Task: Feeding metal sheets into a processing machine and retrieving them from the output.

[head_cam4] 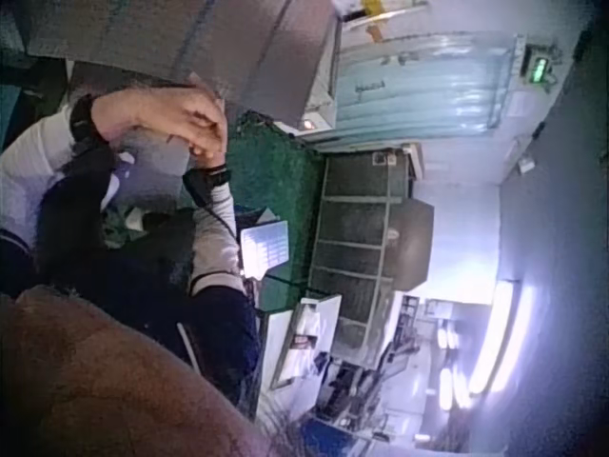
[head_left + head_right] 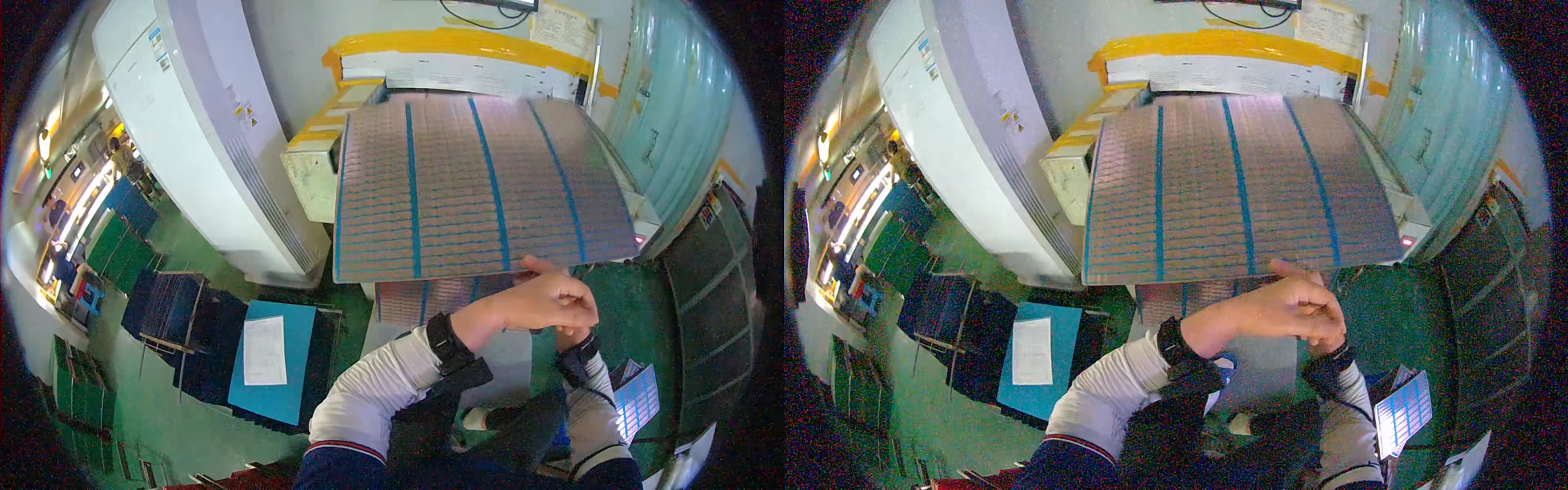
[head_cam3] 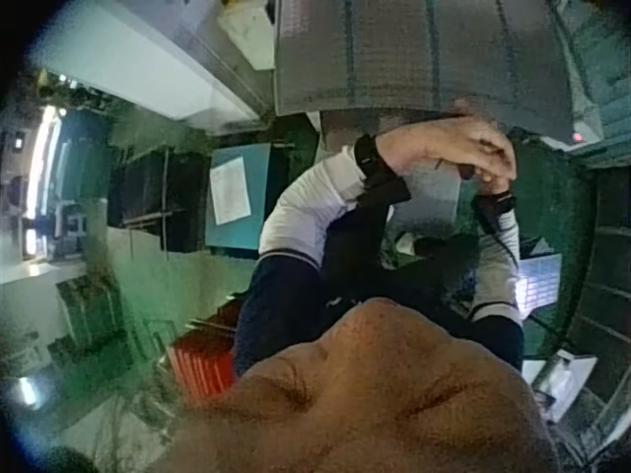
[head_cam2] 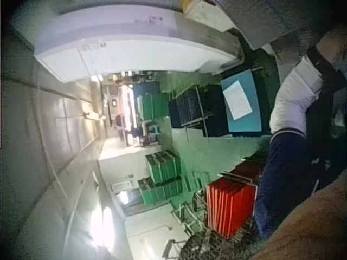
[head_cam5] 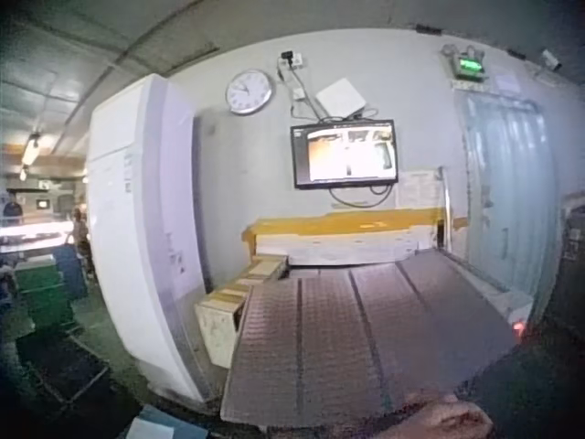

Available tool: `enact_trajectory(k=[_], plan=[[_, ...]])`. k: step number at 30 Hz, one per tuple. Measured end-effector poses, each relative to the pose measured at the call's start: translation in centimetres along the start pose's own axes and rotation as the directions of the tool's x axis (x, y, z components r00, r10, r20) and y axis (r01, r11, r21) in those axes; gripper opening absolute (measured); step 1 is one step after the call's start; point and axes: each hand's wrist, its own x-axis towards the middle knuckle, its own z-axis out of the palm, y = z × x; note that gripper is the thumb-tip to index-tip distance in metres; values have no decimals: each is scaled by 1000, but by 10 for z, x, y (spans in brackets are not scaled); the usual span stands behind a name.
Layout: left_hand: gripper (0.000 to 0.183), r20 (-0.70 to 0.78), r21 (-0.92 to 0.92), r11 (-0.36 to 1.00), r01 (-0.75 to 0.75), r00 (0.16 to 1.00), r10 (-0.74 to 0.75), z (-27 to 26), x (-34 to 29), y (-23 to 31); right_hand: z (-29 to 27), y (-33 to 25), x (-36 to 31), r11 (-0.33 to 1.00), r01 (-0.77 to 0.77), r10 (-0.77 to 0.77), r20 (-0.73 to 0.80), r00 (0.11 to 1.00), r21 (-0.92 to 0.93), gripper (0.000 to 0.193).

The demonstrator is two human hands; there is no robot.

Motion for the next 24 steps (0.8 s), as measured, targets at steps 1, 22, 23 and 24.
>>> enact_trajectory(k=[1,22,23,24], plan=[[25,2,2,1000,1,1000,-1,1,0,0,3,12,4,1000,2,-2,-1,1000,1,77],[23,-77,-157,985,-65,996,53,4,5,-2,12,65,47,919,55,4,-150,989,389,60],[23,-88,-151,986,-76,994,63,4,5,-1,11,66,53,911,43,22,-152,988,410,57],[23,-98,-124,987,-105,991,93,2,5,0,9,66,59,904,28,42,-153,987,427,54]])
